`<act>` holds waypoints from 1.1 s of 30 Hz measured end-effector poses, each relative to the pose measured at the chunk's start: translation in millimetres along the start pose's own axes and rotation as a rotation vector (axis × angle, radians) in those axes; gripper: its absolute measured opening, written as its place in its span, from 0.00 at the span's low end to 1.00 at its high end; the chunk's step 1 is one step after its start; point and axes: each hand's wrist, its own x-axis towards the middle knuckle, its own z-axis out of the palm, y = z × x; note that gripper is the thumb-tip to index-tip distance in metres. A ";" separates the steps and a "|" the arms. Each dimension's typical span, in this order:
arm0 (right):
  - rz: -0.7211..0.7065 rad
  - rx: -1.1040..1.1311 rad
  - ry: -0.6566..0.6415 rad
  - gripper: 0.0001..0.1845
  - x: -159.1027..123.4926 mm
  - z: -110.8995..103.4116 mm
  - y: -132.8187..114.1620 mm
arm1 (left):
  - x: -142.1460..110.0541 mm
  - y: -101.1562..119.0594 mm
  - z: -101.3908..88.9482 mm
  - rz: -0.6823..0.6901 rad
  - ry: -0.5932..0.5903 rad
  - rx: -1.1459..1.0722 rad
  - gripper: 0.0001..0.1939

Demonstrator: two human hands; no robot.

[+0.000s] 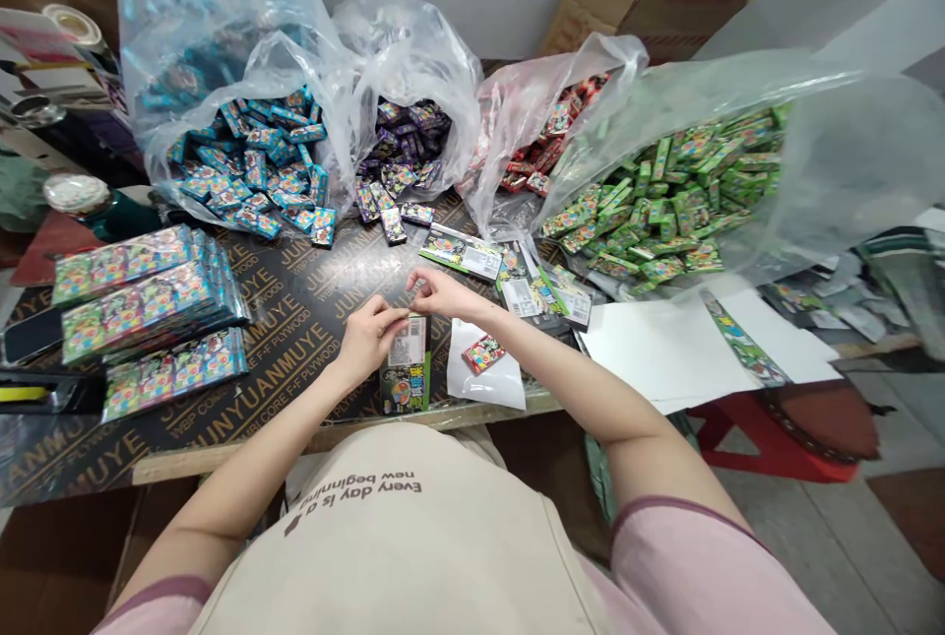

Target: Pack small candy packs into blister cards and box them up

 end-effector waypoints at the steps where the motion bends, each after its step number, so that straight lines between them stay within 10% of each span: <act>1: 0.014 -0.107 0.097 0.09 -2.4 -4.7 7.6 | -0.7 -5.4 -2.9 -0.007 -0.004 0.019 0.10; 8: 0.203 -0.662 0.342 0.10 -43.6 -35.5 75.3 | -4.9 -28.8 -8.2 -0.054 0.068 0.298 0.12; 19: 0.062 -0.528 0.335 0.03 -80.8 -14.3 105.2 | 29.9 -5.5 123.2 -0.359 -0.415 -0.202 0.06; 33: -0.262 -0.390 0.509 0.10 -86.3 -9.8 126.8 | 23.5 -15.7 140.6 -0.403 -0.446 -0.288 0.16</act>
